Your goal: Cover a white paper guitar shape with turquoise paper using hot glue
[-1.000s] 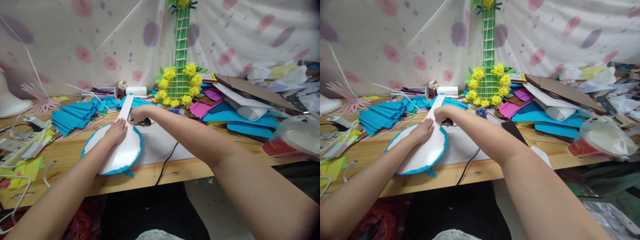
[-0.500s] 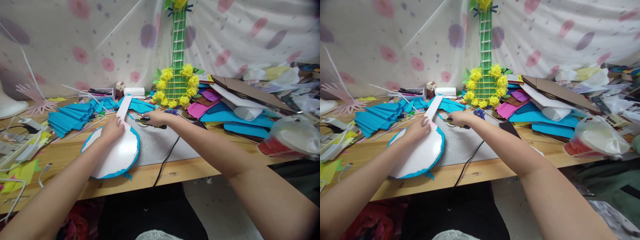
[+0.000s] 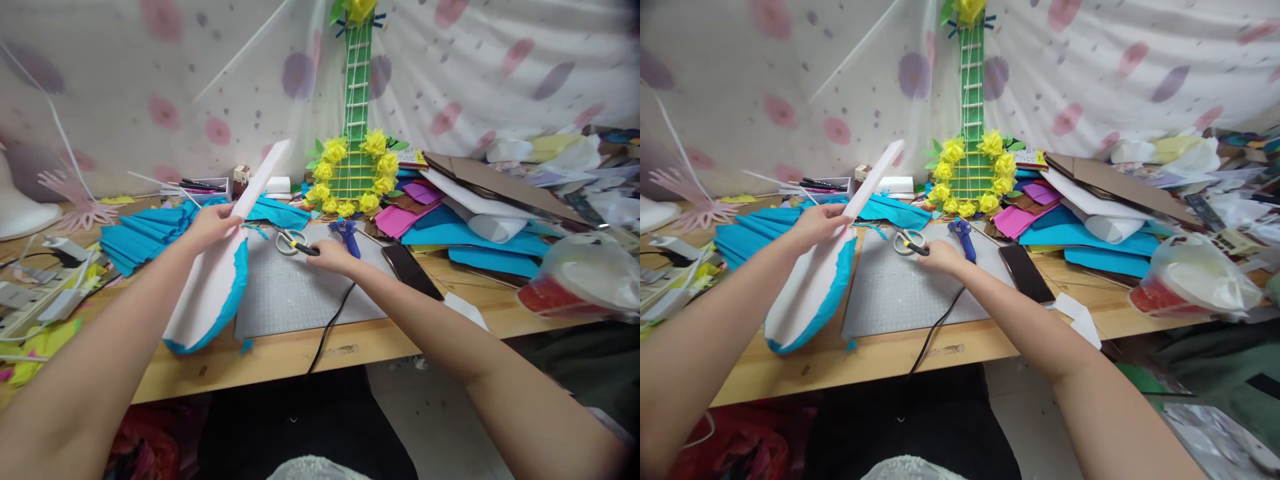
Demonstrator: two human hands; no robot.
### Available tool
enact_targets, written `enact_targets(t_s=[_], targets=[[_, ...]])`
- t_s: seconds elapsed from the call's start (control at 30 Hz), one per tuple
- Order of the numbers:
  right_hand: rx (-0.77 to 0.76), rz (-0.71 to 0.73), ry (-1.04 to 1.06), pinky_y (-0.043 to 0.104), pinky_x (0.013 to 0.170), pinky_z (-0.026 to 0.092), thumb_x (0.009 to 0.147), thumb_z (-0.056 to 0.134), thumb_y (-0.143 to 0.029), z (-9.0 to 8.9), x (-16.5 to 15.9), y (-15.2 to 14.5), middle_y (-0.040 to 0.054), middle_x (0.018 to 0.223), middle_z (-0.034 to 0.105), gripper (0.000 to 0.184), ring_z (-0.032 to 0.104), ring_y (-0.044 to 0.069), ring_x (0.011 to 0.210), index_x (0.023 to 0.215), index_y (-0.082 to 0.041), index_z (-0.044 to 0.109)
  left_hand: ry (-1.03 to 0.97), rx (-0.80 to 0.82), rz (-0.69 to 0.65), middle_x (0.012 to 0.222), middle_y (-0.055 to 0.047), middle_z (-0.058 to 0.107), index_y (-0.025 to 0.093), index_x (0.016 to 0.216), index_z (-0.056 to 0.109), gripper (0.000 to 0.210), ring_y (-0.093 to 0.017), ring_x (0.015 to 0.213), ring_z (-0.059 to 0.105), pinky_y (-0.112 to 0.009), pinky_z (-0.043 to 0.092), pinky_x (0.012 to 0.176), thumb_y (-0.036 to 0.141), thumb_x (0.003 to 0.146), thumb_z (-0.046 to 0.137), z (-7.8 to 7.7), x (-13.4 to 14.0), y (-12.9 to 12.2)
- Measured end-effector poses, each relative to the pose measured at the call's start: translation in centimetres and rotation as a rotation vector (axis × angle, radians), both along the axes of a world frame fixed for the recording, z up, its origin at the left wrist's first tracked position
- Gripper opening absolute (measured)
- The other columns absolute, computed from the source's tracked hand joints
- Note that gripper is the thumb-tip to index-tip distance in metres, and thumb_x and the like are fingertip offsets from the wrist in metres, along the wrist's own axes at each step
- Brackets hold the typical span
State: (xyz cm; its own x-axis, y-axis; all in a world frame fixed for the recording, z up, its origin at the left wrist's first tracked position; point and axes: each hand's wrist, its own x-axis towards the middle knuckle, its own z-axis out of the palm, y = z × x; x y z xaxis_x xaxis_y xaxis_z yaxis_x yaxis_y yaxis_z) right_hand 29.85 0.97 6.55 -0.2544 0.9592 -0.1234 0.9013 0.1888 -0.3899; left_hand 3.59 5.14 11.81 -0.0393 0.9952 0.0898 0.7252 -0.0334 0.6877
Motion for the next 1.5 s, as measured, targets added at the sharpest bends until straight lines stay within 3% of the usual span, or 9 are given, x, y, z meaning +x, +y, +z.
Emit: enact_targets(t_s=[0.1, 0.2, 0.37, 0.43, 0.67, 0.87, 1.13, 1.33, 1.5], targets=[[0.108, -0.035, 0.161, 0.027, 0.067, 0.042, 0.076, 0.053, -0.025, -0.8, -0.2, -0.1, 0.0064, 0.087, 0.067, 0.016, 0.061, 0.021, 0.083, 0.084, -0.017, 0.064, -0.201, -0.029, -0.150, 0.097, -0.001, 0.070, 0.021, 0.118, 0.063, 0.059, -0.020, 0.083, 0.062, -0.028, 0.048, 0.073, 0.040, 0.063, 0.062, 1.5, -0.3, -1.5], [0.200, -0.118, 0.576, 0.028, 0.068, 0.046, 0.074, 0.054, -0.025, -1.4, -1.1, 0.1, 0.0019, 0.083, 0.063, 0.015, 0.060, 0.016, 0.076, 0.088, -0.019, 0.055, -0.280, -0.128, -0.261, 0.104, -0.002, 0.069, 0.020, 0.123, 0.060, 0.066, -0.020, 0.084, 0.062, -0.031, 0.049, 0.077, 0.039, 0.060, 0.065, 1.8, 0.0, -2.7], [0.205, -0.189, 1.327, 0.026, 0.056, 0.049, 0.068, 0.065, -0.042, -0.4, -3.9, 0.4, 0.0014, 0.095, 0.061, 0.042, 0.063, 0.014, 0.069, 0.099, -0.024, 0.042, -0.283, -0.208, -0.380, 0.114, -0.004, 0.067, 0.020, 0.121, 0.061, 0.068, -0.022, 0.093, 0.063, -0.036, 0.048, 0.087, 0.035, 0.055, 0.071, 1.4, 0.8, -3.1], [0.177, -0.223, 1.465, 0.025, 0.054, 0.049, 0.065, 0.069, -0.042, 0.2, -5.3, 0.8, 0.0022, 0.101, 0.060, 0.050, 0.065, 0.013, 0.069, 0.101, -0.025, 0.040, -0.244, -0.217, -0.419, 0.115, -0.003, 0.066, 0.022, 0.121, 0.061, 0.066, -0.023, 0.096, 0.063, -0.038, 0.047, 0.090, 0.035, 0.057, 0.070, 1.2, 0.9, -2.8], [0.166, -0.358, 1.706, 0.018, 0.042, 0.039, 0.063, 0.072, -0.040, 1.3, -9.1, 2.4, -0.0039, 0.080, 0.062, 0.047, 0.061, 0.009, 0.054, 0.092, -0.024, 0.039, -0.043, -0.083, -0.377, 0.123, 0.001, 0.062, 0.025, 0.131, 0.052, 0.066, -0.025, 0.108, 0.057, -0.038, 0.042, 0.098, 0.038, 0.067, 0.059, 1.1, 0.4, -2.6], [0.089, -0.279, 1.777, 0.018, 0.044, 0.039, 0.065, 0.071, -0.037, 2.0, -10.2, 3.0, -0.0048, 0.076, 0.060, 0.043, 0.060, 0.009, 0.056, 0.093, -0.023, 0.043, 0.117, -0.029, -0.310, 0.134, -0.003, 0.054, 0.022, 0.137, 0.045, 0.069, -0.028, 0.122, 0.048, -0.040, 0.034, 0.106, 0.044, 0.072, 0.055, 1.3, -0.4, -3.1], [0.104, -0.612, 1.645, 0.020, 0.052, 0.048, 0.074, 0.052, -0.013, 2.3, -11.0, 4.3, -0.0077, 0.061, 0.053, 0.021, 0.058, 0.009, 0.052, 0.092, -0.020, 0.043, 0.544, 0.102, -0.192, 0.154, -0.025, 0.005, 0.006, 0.147, 0.013, 0.116, -0.041, 0.140, -0.005, -0.058, 0.008, 0.111, 0.062, 0.060, 0.066, -1.2, 2.0, -6.9], [0.135, -0.724, 1.587, 0.020, 0.060, 0.052, 0.078, 0.048, -0.015, 3.6, -11.0, 5.5, -0.0049, 0.067, 0.053, 0.021, 0.060, 0.009, 0.059, 0.098, -0.018, 0.042, 0.638, 0.066, -0.165, 0.152, -0.027, 0.010, 0.004, 0.146, 0.014, 0.094, -0.038, 0.141, 0.007, -0.053, 0.016, 0.112, 0.027, 0.069, 0.063, -3.5, 2.9, -9.4], [0.229, -0.570, 1.248, 0.024, 0.067, 0.052, 0.085, 0.046, -0.033, 3.1, -9.8, 5.1, 0.0058, 0.097, 0.061, 0.030, 0.064, 0.013, 0.079, 0.110, -0.018, 0.041, 0.577, 0.035, -0.076, 0.148, -0.014, 0.034, 0.010, 0.142, 0.032, 0.068, -0.026, 0.136, 0.033, -0.035, 0.031, 0.109, 0.014, 0.075, 0.047, -1.6, 1.1, -7.7]])
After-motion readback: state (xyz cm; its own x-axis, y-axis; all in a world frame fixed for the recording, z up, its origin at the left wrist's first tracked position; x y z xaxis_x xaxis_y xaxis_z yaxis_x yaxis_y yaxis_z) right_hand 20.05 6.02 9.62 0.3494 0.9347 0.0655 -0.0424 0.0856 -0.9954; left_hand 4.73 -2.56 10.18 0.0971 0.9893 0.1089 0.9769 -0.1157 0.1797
